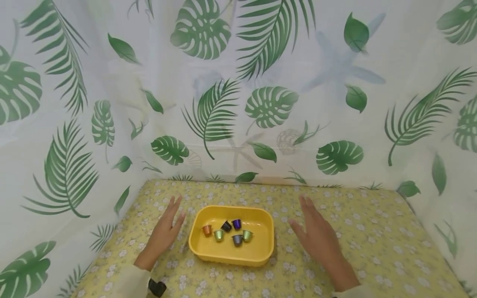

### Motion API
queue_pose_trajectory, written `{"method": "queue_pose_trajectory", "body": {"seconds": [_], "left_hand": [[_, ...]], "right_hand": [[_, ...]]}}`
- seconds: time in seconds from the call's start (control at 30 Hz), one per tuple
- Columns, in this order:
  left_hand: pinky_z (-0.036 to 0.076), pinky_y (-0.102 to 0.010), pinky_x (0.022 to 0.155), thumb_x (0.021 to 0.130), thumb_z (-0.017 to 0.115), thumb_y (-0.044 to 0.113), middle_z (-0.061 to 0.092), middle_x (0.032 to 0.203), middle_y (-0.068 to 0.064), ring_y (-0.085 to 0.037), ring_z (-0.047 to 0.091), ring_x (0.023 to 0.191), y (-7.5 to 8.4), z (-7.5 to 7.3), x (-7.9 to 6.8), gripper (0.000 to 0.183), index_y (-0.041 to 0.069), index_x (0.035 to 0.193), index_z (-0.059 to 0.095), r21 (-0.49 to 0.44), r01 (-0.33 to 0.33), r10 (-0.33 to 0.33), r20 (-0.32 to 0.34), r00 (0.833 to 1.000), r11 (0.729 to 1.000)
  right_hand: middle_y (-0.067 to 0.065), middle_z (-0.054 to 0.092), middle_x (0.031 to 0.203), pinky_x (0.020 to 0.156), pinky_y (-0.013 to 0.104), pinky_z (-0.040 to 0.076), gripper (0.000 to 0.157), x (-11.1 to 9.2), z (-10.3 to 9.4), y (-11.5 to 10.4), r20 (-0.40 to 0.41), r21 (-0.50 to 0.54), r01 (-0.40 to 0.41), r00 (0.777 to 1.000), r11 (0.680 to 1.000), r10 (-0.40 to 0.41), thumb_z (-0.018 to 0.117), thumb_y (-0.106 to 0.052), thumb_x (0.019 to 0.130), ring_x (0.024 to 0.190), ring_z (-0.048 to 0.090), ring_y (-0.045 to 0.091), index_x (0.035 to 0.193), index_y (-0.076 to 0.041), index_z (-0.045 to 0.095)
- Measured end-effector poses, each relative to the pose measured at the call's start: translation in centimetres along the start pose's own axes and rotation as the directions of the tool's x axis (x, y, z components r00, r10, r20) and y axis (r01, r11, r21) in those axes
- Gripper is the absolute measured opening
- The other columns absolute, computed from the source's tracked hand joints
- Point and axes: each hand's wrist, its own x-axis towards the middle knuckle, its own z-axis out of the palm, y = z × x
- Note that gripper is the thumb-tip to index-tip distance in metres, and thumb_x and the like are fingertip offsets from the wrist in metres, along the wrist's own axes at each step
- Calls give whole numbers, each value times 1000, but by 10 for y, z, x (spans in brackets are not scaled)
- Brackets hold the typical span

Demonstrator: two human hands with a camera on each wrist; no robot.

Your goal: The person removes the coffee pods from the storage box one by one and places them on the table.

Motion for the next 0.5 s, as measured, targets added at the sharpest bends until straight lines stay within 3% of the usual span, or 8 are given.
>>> {"method": "queue_pose_trajectory", "body": {"seconds": [0.1,0.2,0.37,0.5], "left_hand": [[22,-65,117,107,37,57,1,170,-2,-34,14,154,3,4,0,68,29,165,15,-89,-3,5,23,1000,996],[18,-62,120,108,37,53,2,170,-4,-32,9,155,4,9,1,65,28,165,15,-164,-21,27,36,999,986],[18,-60,120,109,39,50,0,170,-2,-30,6,156,7,14,1,66,27,165,12,-251,-19,39,74,996,968],[19,-58,121,110,39,47,-4,169,4,-25,4,156,9,18,1,66,26,164,8,-252,-10,40,114,993,968]], "right_hand": [[28,24,163,99,70,42,82,0,1,-9,-2,16,-9,1000,1000,9,52,-47,106,138,37,53,164,-8,11],[29,32,159,102,69,40,79,1,2,-17,-8,32,-21,1000,999,21,54,-45,105,137,41,52,163,-6,18],[26,48,149,86,58,54,69,3,7,-29,-10,49,-30,999,998,31,57,-44,104,115,61,41,158,-5,36],[21,58,139,77,47,57,55,4,12,-37,-14,75,-14,1000,997,15,64,-34,102,102,65,32,148,-5,53]]}}
